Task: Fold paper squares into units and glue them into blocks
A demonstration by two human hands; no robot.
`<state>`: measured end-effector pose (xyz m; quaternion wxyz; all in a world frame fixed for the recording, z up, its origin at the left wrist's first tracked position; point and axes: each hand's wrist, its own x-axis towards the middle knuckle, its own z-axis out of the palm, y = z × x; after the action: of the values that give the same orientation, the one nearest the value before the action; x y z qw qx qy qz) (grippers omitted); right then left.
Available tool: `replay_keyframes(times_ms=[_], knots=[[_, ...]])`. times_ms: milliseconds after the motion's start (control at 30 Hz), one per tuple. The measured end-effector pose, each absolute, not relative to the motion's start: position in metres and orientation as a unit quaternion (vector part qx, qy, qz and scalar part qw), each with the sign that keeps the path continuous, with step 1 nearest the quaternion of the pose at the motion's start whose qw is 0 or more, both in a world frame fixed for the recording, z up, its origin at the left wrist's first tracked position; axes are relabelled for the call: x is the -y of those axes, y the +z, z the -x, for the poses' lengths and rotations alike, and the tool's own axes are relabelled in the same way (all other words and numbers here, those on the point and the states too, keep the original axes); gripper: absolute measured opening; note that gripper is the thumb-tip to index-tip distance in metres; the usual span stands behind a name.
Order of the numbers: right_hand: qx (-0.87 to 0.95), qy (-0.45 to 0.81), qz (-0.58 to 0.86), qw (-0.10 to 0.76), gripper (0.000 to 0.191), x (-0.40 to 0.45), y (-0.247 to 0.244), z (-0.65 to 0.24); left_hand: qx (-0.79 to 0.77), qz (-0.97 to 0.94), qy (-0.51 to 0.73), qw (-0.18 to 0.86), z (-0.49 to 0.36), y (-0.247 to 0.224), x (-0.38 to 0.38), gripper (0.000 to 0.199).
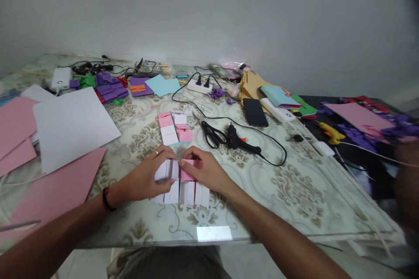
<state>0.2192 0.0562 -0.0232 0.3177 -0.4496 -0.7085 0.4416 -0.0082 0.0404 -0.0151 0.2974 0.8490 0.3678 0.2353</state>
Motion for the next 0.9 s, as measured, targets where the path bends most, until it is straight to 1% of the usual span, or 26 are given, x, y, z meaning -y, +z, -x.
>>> replay_keyframes(times_ms=[100,233,333,567,900], knots=[[0.710,0.436,0.456,0.312,0.019,-0.0561,-0.0235,-0.2192,-0.366,-0.849,0.232,0.301,0.0083,-0.0144,-0.0399,0.048],[0.714,0.433,0.455,0.310,0.013,-0.0559,-0.0247,-0.2197,-0.362,-0.851,0.233,0.300,0.0088,-0.0151,-0.0395,0.054],[0.712,0.435,0.457,0.309,0.011,-0.0557,-0.0244,-0.2203,-0.360,-0.854,0.229,0.298,0.0086,-0.0153,-0.0395,0.054],[0.712,0.435,0.455,0.311,0.018,-0.0557,-0.0238,-0.2212,-0.354,-0.856,0.224,0.304,0.0081,-0.0152,-0.0386,0.054],[0.721,0.441,0.441,0.302,0.014,-0.0573,-0.0250,-0.2234,-0.358,-0.861,0.220,0.288,0.0079,-0.0148,-0.0381,0.053]])
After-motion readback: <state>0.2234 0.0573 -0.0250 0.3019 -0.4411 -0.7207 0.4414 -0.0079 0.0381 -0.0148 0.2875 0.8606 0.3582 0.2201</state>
